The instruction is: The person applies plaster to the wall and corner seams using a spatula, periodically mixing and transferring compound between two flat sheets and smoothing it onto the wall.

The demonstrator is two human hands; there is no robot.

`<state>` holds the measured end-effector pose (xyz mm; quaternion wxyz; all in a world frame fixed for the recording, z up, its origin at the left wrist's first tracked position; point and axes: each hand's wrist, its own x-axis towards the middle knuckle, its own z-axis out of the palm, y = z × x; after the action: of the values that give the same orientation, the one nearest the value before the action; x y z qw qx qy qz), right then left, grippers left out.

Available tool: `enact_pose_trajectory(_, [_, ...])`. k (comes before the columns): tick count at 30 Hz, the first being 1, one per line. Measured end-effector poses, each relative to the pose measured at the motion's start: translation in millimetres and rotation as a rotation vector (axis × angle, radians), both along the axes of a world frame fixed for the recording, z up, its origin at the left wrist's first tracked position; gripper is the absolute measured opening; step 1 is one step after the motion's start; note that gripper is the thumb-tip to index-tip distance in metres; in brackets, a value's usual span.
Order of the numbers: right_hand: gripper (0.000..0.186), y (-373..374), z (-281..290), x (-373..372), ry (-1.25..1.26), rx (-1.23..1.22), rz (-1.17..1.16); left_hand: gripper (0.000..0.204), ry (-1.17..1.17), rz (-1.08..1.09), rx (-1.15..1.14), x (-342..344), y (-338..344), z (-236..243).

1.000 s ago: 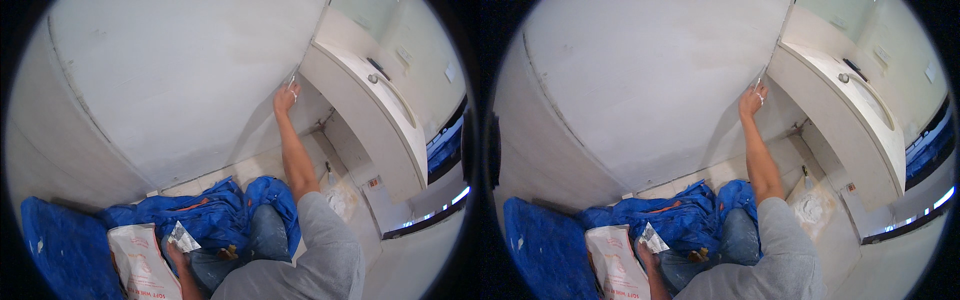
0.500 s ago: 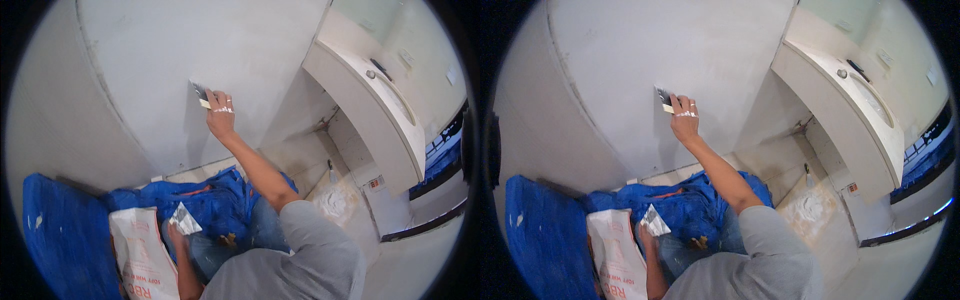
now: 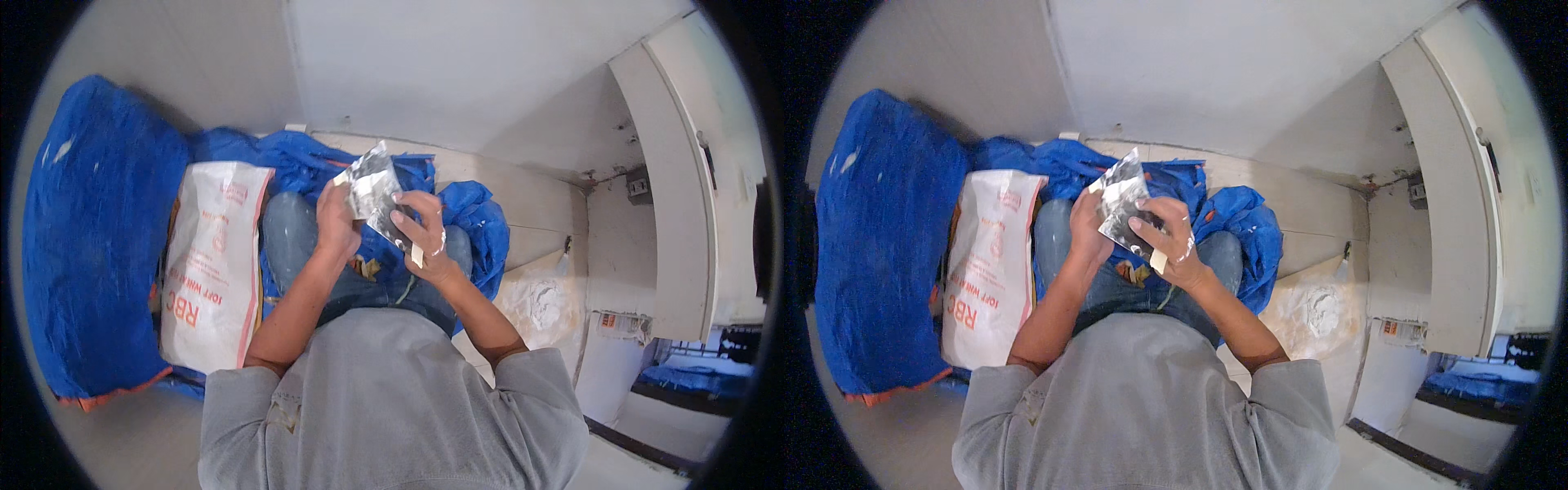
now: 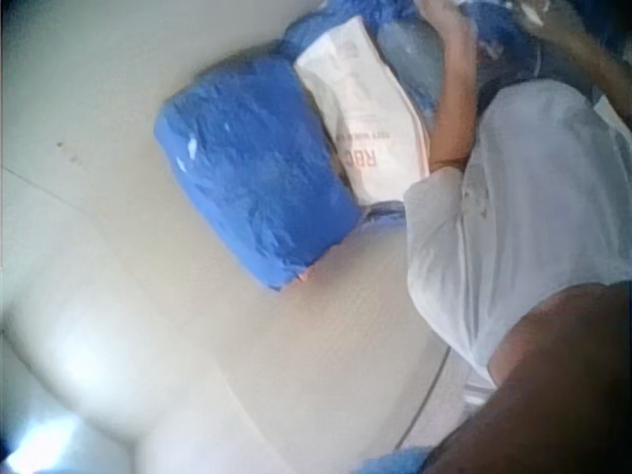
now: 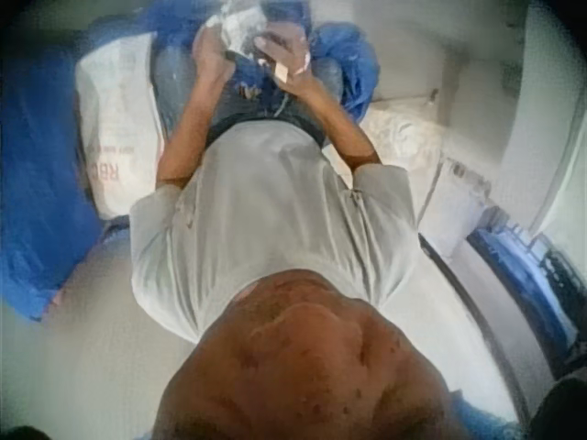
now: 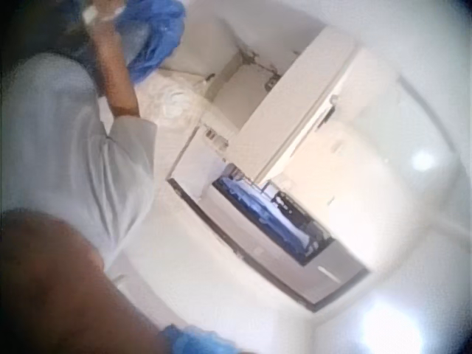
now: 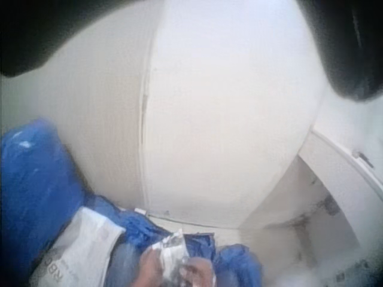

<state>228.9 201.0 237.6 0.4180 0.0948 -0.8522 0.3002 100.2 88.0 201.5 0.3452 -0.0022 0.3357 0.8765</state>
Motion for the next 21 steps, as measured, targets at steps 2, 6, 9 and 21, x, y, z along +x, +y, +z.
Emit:
enact_pose_trajectory(2, [0.055, -0.3, -5.3, 5.4, -0.024, 0.018, -0.021, 0.031, -0.010, -0.001, -0.016, 6.7, -8.1, 10.5])
enact_pose_trajectory(6, [0.048, 23.4, -16.3, 12.7, -0.163, 0.140, -0.146, 0.032, -0.048, 0.010, -0.079, 14.5, -34.2, 29.1])
enact_pose_trajectory(9, [0.045, 55.2, -14.4, 26.7, -0.375, 0.288, -0.163, 0.032, -0.117, 0.038, -0.114, 11.9, -47.6, 43.6])
enact_pose_trajectory(21, [0.058, 28.0, 106.8, 44.3, -0.441, 0.589, 0.158, 0.031, 0.207, -0.429, -0.292, -8.1, -65.1, 63.2])
